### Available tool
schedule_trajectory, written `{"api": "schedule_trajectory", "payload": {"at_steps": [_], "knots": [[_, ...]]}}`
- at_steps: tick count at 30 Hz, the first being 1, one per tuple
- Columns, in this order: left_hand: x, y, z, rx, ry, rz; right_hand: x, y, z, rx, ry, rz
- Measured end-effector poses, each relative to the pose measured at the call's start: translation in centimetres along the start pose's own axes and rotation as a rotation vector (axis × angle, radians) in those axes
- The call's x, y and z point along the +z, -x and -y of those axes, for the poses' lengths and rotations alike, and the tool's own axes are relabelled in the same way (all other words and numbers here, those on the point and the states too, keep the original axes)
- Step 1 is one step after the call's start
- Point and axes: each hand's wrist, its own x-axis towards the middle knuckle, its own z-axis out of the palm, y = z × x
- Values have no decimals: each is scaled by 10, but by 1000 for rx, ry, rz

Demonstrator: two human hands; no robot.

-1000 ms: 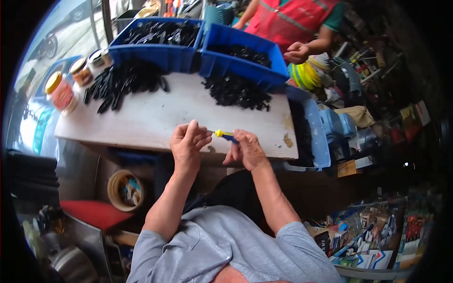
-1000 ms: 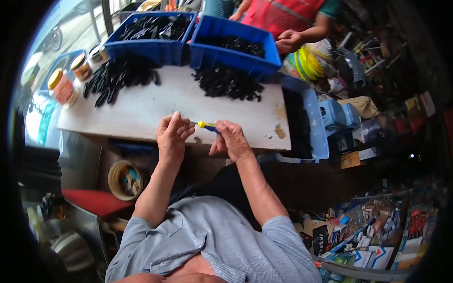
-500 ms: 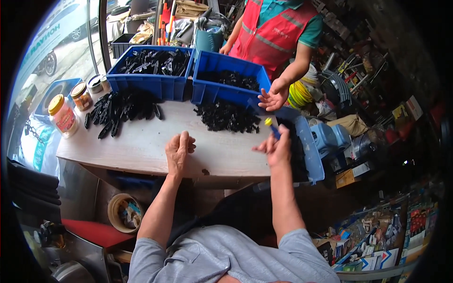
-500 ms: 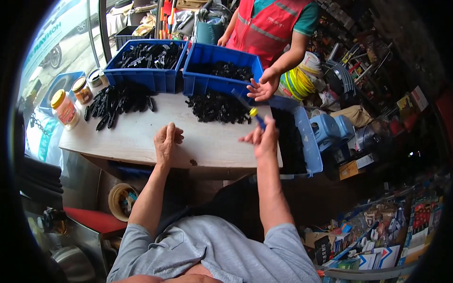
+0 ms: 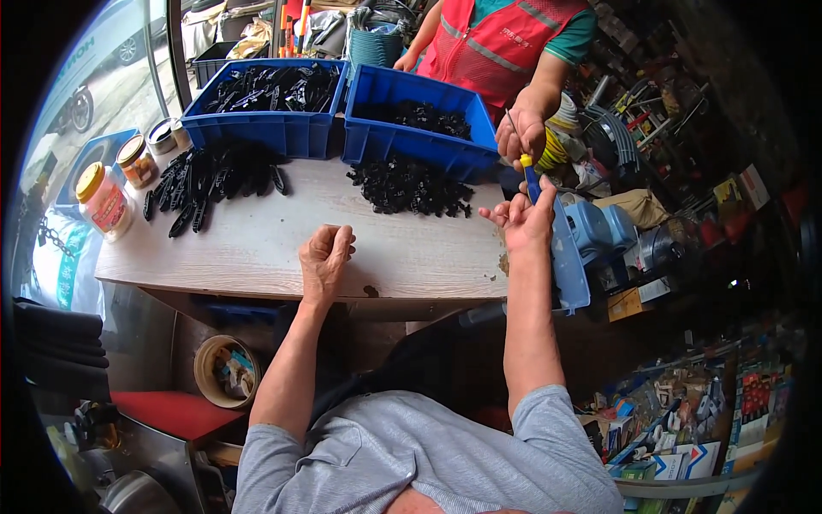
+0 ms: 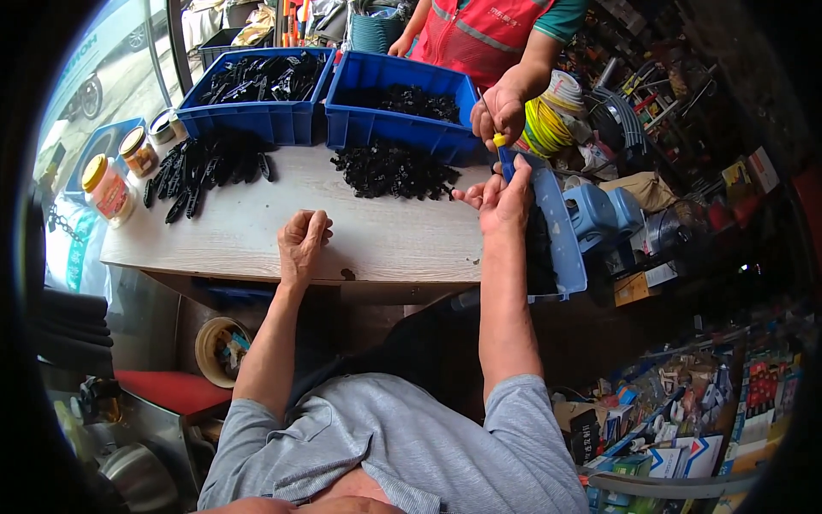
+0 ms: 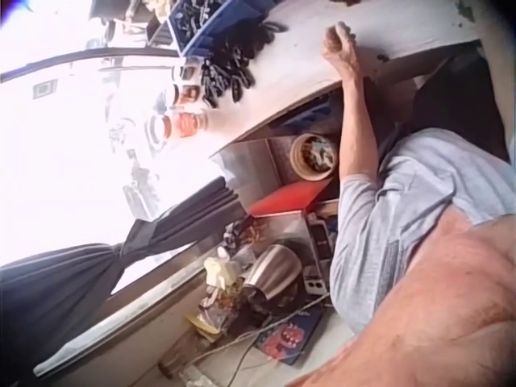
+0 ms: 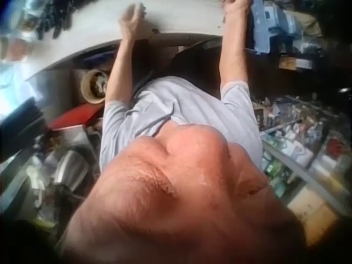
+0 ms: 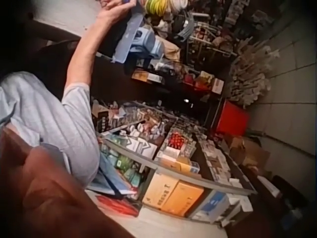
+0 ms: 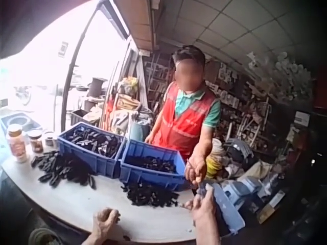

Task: Assembling small black plastic components at a workshop workbench.

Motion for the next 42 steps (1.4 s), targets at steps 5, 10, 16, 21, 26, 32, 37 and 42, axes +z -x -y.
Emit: {"api": "schedule_trajectory", "payload": {"at_steps": [5, 10, 16, 21, 26, 32, 37, 42], "knots": [[0, 0, -2, -38, 10, -13, 16, -7, 2, -27, -8, 11], [2, 0, -4, -23, 23, -17, 3, -6, -14, -18, -29, 1], [0, -1, 2, -5, 19, -4, -14, 6, -45, 54, 46, -90], [0, -1, 1, -8, 22, -2, -33, 12, -69, 119, 59, -92], [0, -1, 1, -8, 23, 2, -43, 18, -85, 165, 76, -87], [0, -2, 1, -10, 5, 8, -47, 26, -97, 207, 69, -107], [0, -1, 1, -21, 10, 14, -51, 28, -102, 184, 63, -85], [0, -1, 0, -16, 23, 18, -52, 30, -103, 165, 56, -69]]}}
